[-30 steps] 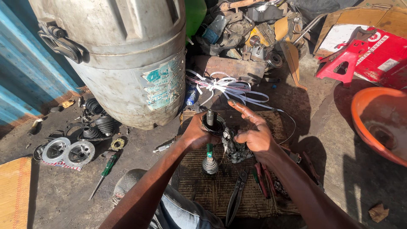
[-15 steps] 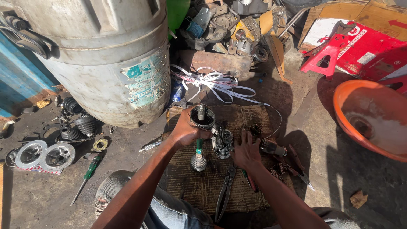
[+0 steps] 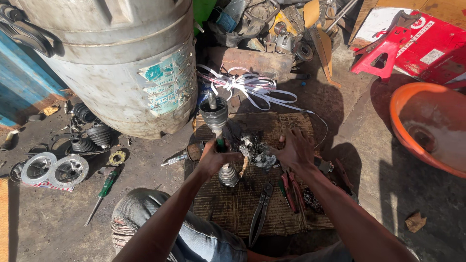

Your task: The person cleans a cylindrical metal car part using a patterned cloth, wiping the exterior and interior surfaces. The person then wipes a rubber boot and a small metal component with the same cloth, handling each item individually on a woven mat.

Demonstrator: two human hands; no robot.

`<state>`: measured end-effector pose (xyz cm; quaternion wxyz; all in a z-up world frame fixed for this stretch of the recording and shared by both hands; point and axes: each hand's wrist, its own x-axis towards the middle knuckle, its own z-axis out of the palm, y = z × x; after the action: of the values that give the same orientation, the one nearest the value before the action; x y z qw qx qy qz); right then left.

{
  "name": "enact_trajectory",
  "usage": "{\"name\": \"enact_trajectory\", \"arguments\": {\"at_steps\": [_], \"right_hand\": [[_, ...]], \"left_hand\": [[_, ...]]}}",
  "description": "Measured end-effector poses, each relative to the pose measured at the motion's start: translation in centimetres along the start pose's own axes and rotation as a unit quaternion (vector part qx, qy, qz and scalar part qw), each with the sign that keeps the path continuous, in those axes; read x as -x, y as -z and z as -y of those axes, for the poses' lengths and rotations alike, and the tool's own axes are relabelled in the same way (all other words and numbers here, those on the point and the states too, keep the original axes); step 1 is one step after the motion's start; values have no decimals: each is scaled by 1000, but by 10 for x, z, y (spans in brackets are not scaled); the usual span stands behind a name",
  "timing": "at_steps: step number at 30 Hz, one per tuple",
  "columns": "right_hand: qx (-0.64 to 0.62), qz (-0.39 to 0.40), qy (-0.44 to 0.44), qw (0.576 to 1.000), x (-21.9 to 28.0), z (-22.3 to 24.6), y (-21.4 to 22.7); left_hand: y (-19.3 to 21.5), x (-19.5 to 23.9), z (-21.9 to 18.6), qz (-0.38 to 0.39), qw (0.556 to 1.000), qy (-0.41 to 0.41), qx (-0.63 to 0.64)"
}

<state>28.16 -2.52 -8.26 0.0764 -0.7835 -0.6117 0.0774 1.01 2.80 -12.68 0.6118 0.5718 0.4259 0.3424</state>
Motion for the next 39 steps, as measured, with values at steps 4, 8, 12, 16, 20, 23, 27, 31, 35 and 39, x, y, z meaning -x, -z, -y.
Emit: {"name": "enact_trajectory", "arguments": {"at_steps": [4,8,12,16,20,23,27,31,35,39], "right_hand": [[-71,52,-70,994,21,-42,21],[-42,150,-125,980,43,-102,12],[20,286,-154,946,62,-152,-28],[25,323,-170,931,70,-156,-67],[-27,259,-172,950,66,-138,-32],[-194,165,-189,948,71,-131,-3],[-285,-27,-135,949,69,-136,3],[-293,-114,-119,942,68,-128,8],[-265,-147,-89,949,69,-114,10],[-265,-130,-91,951,75,-110,17]], "left_hand": [[9,-9,4,-122,985,78,89],[28,3,-19,-211,949,97,212],[32,-1,-24,-203,925,60,316],[19,-6,-25,-187,869,52,455],[10,0,-38,-224,794,92,557],[16,6,-45,-223,772,67,592],[27,16,-58,-268,778,85,562],[32,32,-73,-337,888,90,300],[47,24,-32,-272,932,-70,-231],[68,-8,62,47,841,-26,-538]]}}
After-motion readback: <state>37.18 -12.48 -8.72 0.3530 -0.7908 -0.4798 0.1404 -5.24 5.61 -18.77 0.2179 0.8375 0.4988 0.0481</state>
